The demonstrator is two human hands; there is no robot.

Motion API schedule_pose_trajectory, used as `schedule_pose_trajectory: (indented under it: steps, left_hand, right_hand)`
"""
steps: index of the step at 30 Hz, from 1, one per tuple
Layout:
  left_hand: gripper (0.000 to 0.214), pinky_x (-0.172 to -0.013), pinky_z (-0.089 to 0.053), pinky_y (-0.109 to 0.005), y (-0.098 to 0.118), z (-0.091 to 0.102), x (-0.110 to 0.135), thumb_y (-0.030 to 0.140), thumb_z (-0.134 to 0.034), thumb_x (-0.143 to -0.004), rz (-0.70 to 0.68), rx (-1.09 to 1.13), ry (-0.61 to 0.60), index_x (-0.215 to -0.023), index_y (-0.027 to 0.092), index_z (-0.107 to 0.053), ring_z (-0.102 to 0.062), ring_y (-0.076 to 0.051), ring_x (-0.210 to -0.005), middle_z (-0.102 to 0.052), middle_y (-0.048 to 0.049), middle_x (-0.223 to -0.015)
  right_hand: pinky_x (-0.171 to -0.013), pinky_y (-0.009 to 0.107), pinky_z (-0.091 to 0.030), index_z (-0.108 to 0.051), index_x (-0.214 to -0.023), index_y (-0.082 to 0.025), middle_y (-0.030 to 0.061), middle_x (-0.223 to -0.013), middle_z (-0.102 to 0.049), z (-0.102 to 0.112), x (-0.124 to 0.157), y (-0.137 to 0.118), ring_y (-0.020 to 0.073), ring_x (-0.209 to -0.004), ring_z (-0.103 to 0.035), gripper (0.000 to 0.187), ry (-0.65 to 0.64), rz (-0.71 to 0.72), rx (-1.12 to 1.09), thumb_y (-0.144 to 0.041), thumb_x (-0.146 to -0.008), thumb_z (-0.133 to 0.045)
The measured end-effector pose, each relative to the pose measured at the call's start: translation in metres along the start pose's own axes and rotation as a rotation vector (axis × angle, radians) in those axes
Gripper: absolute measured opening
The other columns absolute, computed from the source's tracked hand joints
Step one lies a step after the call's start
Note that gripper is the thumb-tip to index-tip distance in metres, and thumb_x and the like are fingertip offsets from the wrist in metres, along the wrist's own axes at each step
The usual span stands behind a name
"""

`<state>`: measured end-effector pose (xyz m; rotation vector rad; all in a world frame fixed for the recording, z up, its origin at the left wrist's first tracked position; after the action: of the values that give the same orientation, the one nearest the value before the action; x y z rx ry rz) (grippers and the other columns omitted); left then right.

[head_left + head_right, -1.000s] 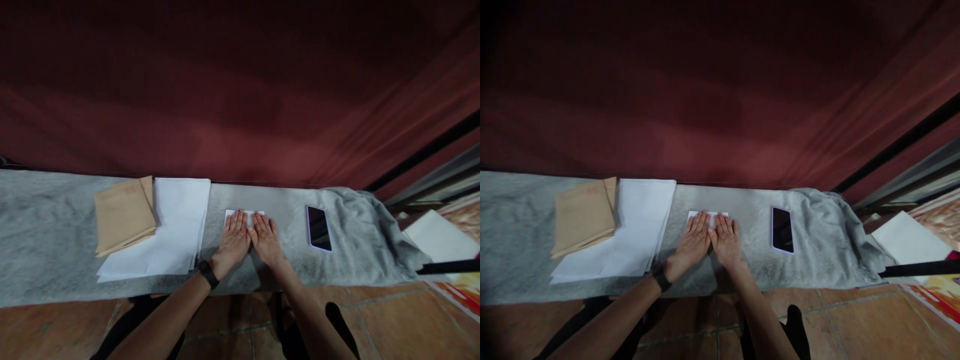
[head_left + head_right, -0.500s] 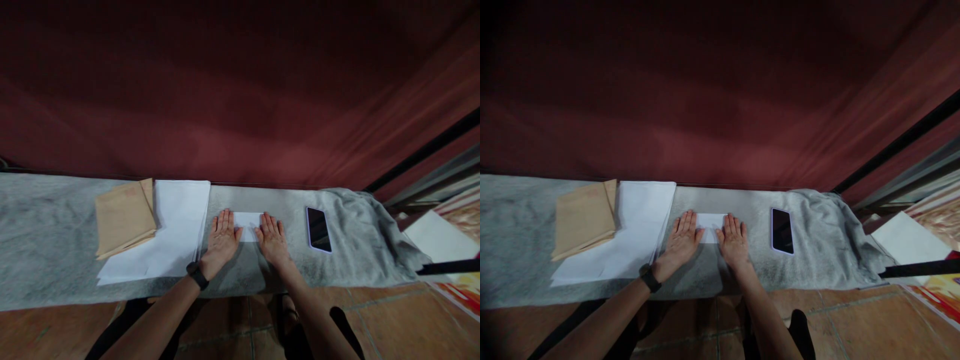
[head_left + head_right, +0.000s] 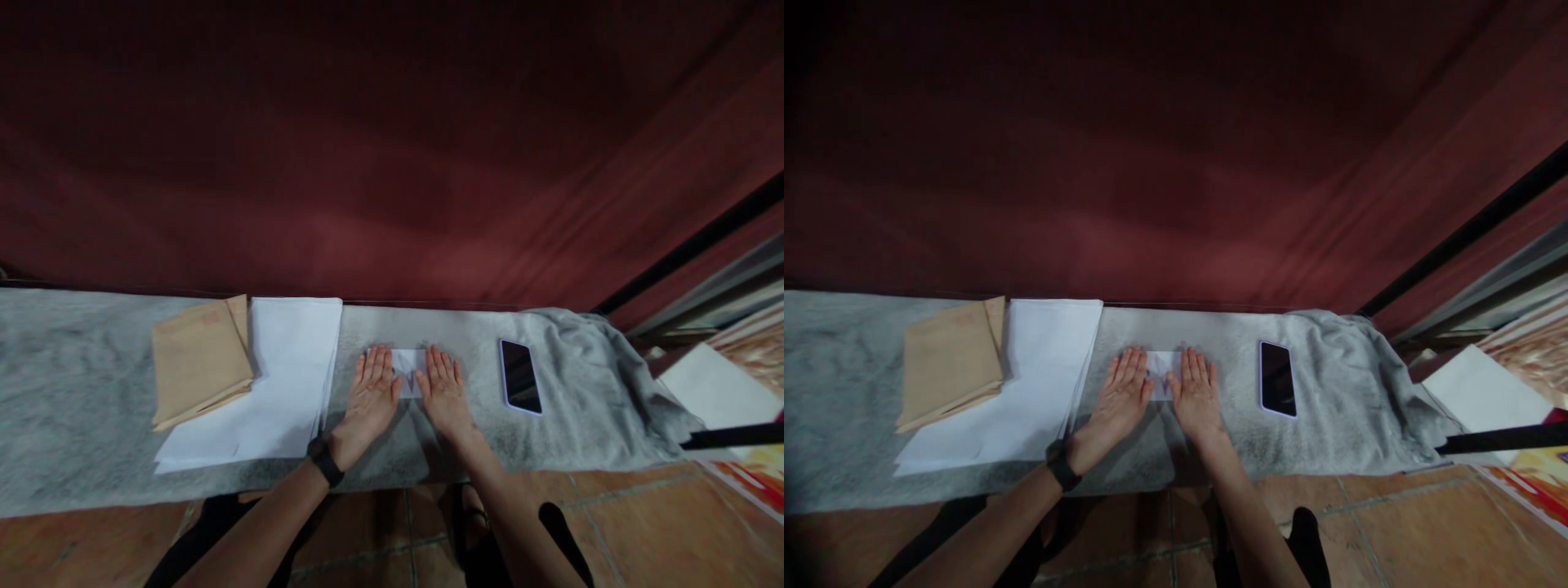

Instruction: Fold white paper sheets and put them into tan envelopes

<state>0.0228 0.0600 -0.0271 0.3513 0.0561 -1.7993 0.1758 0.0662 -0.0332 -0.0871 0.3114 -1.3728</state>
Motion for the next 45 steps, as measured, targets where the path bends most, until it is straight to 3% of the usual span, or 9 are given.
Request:
schedule_pose_trajectory:
  steps: [4,8,18,23,30,39,42,45]
  left_hand:
    - [0.058,-0.124,-0.021,-0.053,0.021,-0.006,-0.002,0.020,-0.031,-0.098,-0.149,0.023,-0.073,-0.154,0.009,-0.034,-0.027,-0.027,-0.152,-0.039,-0.0166,-0.159]
    - [0.060,-0.124,-0.023,-0.052,0.024,-0.012,-0.004,0.017,-0.033,-0.096,-0.165,-0.001,-0.127,-0.155,0.008,-0.031,-0.028,-0.027,-0.152,-0.039,-0.0189,-0.159]
    - [0.058,-0.124,-0.020,-0.051,-0.002,-0.011,-0.008,0.028,-0.031,-0.099,-0.030,-0.031,-0.060,-0.152,0.006,-0.037,-0.029,-0.027,-0.151,-0.039,-0.0192,-0.158]
    - [0.061,-0.124,-0.019,-0.048,-0.012,-0.008,-0.005,0.039,-0.033,-0.101,0.003,-0.037,-0.088,-0.152,0.006,-0.038,-0.028,-0.028,-0.152,-0.035,-0.0186,-0.160]
    - [0.075,-0.123,-0.023,-0.046,-0.035,0.000,0.002,0.054,-0.049,-0.093,-0.189,0.061,-0.238,-0.152,0.009,-0.038,-0.026,-0.029,-0.152,-0.030,-0.0198,-0.162]
    - [0.061,-0.120,-0.032,-0.036,-0.040,0.020,0.003,0.015,-0.055,-0.080,-0.268,0.126,-0.330,-0.141,0.011,-0.053,-0.039,-0.023,-0.146,-0.042,-0.0173,-0.157]
    - [0.059,-0.120,-0.034,-0.035,-0.039,0.023,0.001,0.010,-0.053,-0.079,-0.268,0.165,-0.308,-0.137,0.016,-0.058,-0.044,-0.022,-0.143,-0.048,-0.0128,-0.154]
    - [0.045,-0.115,-0.041,-0.037,-0.039,0.029,-0.004,0.011,-0.052,-0.083,-0.267,0.257,-0.266,-0.125,0.021,-0.068,-0.058,-0.021,-0.131,-0.064,-0.0093,-0.139]
  right_hand:
    - [-0.125,0.048,-0.016,-0.035,-0.156,-0.015,0.0078,-0.163,-0.032,-0.002,-0.005,-0.022,0.0239,-0.152,-0.026,0.056,-0.043,0.111,-0.064,-0.040,-0.108,-0.021]
    - [-0.125,0.045,-0.017,-0.034,-0.156,-0.017,0.0076,-0.160,-0.037,-0.010,-0.007,-0.032,0.0208,-0.151,-0.028,0.055,-0.089,0.136,-0.087,-0.040,-0.108,-0.021]
    - [-0.124,0.046,-0.017,-0.036,-0.155,-0.012,0.0102,-0.161,-0.035,-0.014,-0.007,-0.013,0.0259,-0.150,-0.031,0.058,-0.004,0.094,-0.005,-0.043,-0.108,-0.023]
    - [-0.123,0.048,-0.018,-0.033,-0.156,-0.011,0.0104,-0.162,-0.032,-0.013,-0.005,0.000,0.0273,-0.150,-0.031,0.060,-0.024,0.067,0.031,-0.045,-0.108,-0.024]
    - [-0.122,0.048,-0.023,-0.036,-0.155,-0.015,0.0086,-0.162,-0.034,-0.005,0.000,0.021,0.0263,-0.150,-0.031,0.055,-0.054,0.044,0.031,-0.040,-0.107,-0.028]
    - [-0.122,0.045,-0.029,-0.045,-0.151,-0.016,0.0076,-0.159,-0.040,0.005,-0.001,0.039,0.0212,-0.148,-0.034,0.054,-0.126,0.135,-0.072,-0.019,-0.098,-0.034]
    - [-0.123,0.046,-0.029,-0.046,-0.150,-0.019,0.0067,-0.160,-0.040,0.005,-0.002,0.044,0.0201,-0.149,-0.034,0.056,-0.135,0.157,-0.123,-0.016,-0.095,-0.036]
    - [-0.123,0.047,-0.029,-0.048,-0.149,-0.023,0.0056,-0.159,-0.041,0.009,-0.003,0.048,0.0191,-0.148,-0.035,0.061,-0.141,0.169,-0.210,-0.012,-0.090,-0.040]
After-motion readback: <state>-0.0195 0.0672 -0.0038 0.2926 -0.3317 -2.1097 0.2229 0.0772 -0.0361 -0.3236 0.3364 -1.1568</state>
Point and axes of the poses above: each hand's wrist, its own x-axis away from the middle knuckle, its own z-axis out of the back of the hand, y = z × x, the point moved 5 cm from there along -x, towards the middle knuckle
